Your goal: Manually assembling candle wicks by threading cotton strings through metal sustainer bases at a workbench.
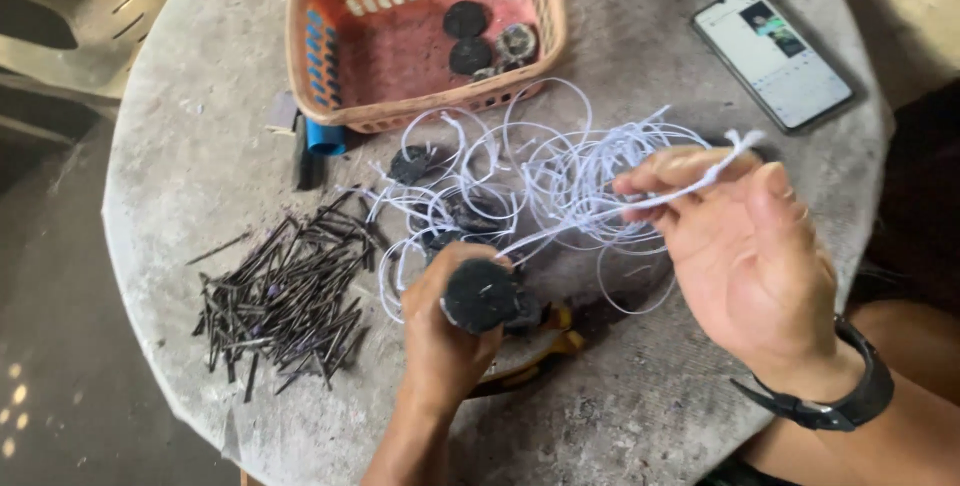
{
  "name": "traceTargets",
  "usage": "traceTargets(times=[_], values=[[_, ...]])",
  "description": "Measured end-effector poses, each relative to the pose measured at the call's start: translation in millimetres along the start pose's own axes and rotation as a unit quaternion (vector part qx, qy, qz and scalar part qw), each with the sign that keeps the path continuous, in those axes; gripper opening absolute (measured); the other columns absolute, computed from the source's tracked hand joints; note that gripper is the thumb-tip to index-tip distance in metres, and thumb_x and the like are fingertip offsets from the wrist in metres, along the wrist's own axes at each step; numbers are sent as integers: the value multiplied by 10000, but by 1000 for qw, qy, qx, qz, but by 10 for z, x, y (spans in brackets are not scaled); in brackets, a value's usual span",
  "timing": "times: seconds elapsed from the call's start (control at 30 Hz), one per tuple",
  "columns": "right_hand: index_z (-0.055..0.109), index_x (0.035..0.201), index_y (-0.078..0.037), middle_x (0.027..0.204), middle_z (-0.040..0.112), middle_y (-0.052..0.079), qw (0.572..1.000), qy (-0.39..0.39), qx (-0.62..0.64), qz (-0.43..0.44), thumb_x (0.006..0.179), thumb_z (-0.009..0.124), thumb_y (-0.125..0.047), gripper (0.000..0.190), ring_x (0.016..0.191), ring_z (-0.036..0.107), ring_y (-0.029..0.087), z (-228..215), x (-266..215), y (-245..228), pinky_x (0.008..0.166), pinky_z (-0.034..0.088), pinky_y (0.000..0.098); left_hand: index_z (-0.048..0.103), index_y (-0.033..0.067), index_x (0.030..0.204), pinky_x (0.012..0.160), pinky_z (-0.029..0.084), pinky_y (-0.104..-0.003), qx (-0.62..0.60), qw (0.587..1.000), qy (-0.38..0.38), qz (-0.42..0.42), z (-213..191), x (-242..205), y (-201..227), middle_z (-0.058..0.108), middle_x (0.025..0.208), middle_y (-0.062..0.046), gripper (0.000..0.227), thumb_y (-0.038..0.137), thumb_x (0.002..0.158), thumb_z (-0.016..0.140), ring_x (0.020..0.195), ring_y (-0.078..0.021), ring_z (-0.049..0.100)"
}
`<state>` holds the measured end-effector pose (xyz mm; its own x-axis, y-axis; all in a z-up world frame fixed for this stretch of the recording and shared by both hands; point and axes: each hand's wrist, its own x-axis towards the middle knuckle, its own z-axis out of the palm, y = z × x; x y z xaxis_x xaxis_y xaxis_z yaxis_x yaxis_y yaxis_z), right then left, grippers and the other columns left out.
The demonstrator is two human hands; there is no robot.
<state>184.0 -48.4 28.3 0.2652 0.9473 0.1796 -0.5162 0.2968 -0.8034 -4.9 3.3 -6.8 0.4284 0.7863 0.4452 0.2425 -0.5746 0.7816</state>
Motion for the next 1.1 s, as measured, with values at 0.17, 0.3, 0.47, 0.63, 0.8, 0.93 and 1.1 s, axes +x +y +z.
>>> traceTargets(times=[0.17,0.3,0.47,0.63,0.8,0.93,1.1], values=[[558,945,-83,1044,568,97,996,-73,-36,-29,915,438,-127,132,998,549,216,-44,33,-54,867,457,297,522,92,836,567,435,-237,9,1000,-9,-20,17,-13,10,575,754,-37,188,-3,681,475,630,-157,570],[529,914,-55,941,554,99,994,-86,65,8,918,408,-114,135,946,541,218,2,57,-114,928,414,364,537,66,825,648,440,-239,12,999,22,-29,55,-29,-26,569,762,-55,143,37,696,482,664,-171,560],[500,913,-72,758,435,32,979,-84,168,75,916,416,-166,126,695,414,166,-70,79,-207,690,403,304,529,78,813,591,460,-234,108,993,47,2,34,-38,-90,565,756,-42,141,13,696,481,641,-160,570],[507,903,-64,551,239,-32,954,-112,209,181,922,393,-192,172,434,210,71,-103,77,-181,348,164,189,512,49,821,489,475,-227,127,988,37,75,52,-62,-125,564,739,-81,145,-9,692,545,614,-173,573],[230,1242,-58,1134,440,205,825,-282,-487,-60,817,352,-523,642,919,513,269,38,5,-26,762,481,440,533,54,875,421,408,-264,216,955,-5,203,96,-137,-60,558,759,-100,244,281,794,575,574,-166,552],[157,1307,-25,1212,469,184,834,-331,-426,114,675,489,-541,881,1111,466,296,56,-23,6,888,348,372,553,72,835,453,396,-271,202,962,26,181,83,-65,156,541,711,-93,182,219,845,447,539,-156,522],[302,1245,-52,1033,564,137,791,-272,-547,-8,716,653,-98,636,892,579,258,42,-16,132,738,462,364,536,65,810,532,432,-274,166,977,71,115,0,-96,292,551,712,-89,54,107,782,557,576,-174,545]])
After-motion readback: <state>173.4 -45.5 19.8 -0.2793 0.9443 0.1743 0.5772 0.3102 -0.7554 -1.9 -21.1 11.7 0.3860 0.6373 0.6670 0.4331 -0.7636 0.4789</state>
